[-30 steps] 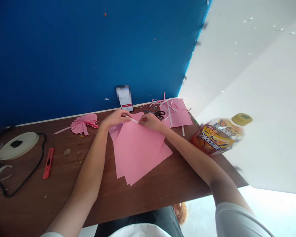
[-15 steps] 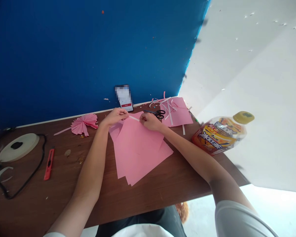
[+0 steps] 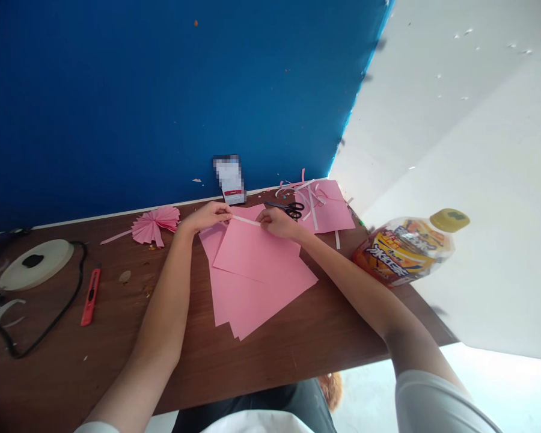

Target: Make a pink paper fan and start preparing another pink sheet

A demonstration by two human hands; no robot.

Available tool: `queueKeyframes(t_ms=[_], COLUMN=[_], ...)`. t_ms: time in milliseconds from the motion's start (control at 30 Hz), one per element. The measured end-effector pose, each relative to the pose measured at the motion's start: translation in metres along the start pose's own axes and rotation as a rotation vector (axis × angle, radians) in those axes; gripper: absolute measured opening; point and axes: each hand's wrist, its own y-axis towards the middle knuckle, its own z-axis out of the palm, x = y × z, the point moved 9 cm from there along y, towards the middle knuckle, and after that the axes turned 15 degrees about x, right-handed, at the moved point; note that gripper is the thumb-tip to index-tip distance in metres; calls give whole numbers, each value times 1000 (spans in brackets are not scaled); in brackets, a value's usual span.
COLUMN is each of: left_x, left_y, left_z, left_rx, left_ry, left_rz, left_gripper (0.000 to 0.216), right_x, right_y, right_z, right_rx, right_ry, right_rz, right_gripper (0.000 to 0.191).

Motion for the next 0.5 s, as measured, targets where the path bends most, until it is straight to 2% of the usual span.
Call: queueKeyframes(t_ms=[200,367,500], left_x=[11,-12,-22], left_y=[-9,-4,7], left_z=[-3,-1,20], left_rx=[44,-76,68], left_ry=[24,195,226], left_rz=[-96,-77,-56], left_gripper=[36,45,33], right_x=[1,11,11], right_y=[1,1,0], right_z=[2,5,1], right_rx=[-6,7,-18], right_ry=[-39,-57,-22], right_rz=[-39,-119,-128], right_gripper=[18,17,17])
